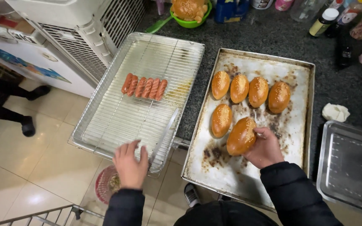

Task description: The person assembles hot dogs by placing cooked sausages into sliced buns on a baking tray. They then use a squeeze bottle to apply a white sauce in a zigzag pattern over each hot dog.

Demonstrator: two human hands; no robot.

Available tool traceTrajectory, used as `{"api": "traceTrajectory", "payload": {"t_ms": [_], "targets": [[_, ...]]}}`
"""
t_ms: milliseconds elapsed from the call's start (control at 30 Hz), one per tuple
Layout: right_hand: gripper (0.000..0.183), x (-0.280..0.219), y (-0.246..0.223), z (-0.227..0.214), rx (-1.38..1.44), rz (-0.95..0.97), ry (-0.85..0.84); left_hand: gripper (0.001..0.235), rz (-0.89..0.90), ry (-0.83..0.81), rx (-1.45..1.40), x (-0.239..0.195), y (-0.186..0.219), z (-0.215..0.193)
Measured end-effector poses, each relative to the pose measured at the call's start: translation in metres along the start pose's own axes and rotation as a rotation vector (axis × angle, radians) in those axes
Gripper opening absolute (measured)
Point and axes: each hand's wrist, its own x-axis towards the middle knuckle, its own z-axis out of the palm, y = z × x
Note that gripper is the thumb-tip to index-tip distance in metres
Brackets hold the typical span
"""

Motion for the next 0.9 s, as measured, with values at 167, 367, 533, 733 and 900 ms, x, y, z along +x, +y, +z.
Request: {"api": "traceTrajectory", "payload": {"t_ms": [167,367,533,733,900], "targets": [[0.053,0.009,0.001,0.005,-0.125,-0.019,0.061,0.022,0.117,0.134,0.12,0.105,0.027,0.052],[0.051,-0.004,0.009,0.011,-0.134,-0.043,0.122,0.031,0.191,0.183,0.232,0.186,0.044,0.122],[0.039,0.009,0.014,-0.042,-0.151,-0.071,0.167,0.041,0.261,0.262,0.349,0.217,0.006,0.212],[0.033,-0.013,0.012,-0.024,-0.273,-0.09,0.236,0.031,0.382,0.269,0.494,0.223,-0.013,0.253],[0.08,-0.01,0.019,-0.025,-0.594,-0.14,0.409,0.016,0.477,0.362,0.43,0.219,0.019,0.211]]}}
